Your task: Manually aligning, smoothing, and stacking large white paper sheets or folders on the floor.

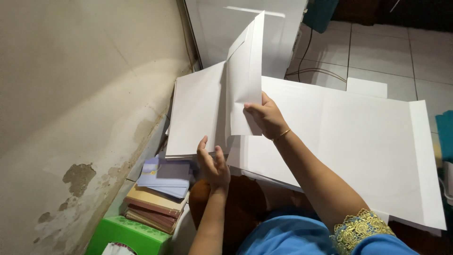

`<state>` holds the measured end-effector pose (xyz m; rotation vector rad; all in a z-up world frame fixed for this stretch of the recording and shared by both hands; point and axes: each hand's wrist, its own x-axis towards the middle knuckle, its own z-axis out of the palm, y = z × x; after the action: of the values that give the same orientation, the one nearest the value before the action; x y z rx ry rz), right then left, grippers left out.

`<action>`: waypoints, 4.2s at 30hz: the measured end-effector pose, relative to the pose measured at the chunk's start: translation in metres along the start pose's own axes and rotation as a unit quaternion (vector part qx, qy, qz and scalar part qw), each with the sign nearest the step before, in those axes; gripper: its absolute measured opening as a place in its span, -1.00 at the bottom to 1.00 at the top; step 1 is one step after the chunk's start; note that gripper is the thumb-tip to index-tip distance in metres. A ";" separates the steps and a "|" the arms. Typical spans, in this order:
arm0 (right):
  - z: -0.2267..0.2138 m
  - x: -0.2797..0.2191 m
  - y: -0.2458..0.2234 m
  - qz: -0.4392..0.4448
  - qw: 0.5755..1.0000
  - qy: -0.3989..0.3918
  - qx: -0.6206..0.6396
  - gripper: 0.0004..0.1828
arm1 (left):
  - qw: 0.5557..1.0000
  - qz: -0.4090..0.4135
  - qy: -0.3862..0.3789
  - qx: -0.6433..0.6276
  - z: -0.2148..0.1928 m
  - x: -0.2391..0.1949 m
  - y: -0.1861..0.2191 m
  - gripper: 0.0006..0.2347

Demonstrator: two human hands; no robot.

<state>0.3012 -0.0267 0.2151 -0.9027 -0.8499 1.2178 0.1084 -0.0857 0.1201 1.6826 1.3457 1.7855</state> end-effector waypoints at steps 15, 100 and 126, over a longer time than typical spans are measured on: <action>-0.071 -0.171 -0.159 -0.045 0.988 0.118 -0.093 -0.48 | 0.702 -0.461 0.122 -0.529 -0.039 0.060 0.109 -0.07; -0.380 -0.278 -0.045 0.024 0.474 0.326 -0.817 -0.58 | 0.909 0.248 -0.321 0.090 0.146 -0.084 0.124 -0.46; -0.411 -0.072 -0.085 0.191 0.612 0.285 -0.713 0.11 | 0.772 0.195 -0.564 0.219 0.209 -0.124 0.113 -0.23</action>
<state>0.6968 -0.1537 0.1212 -2.7136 -1.0246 0.2093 0.3666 -0.1550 0.1065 2.7096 0.8401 0.2338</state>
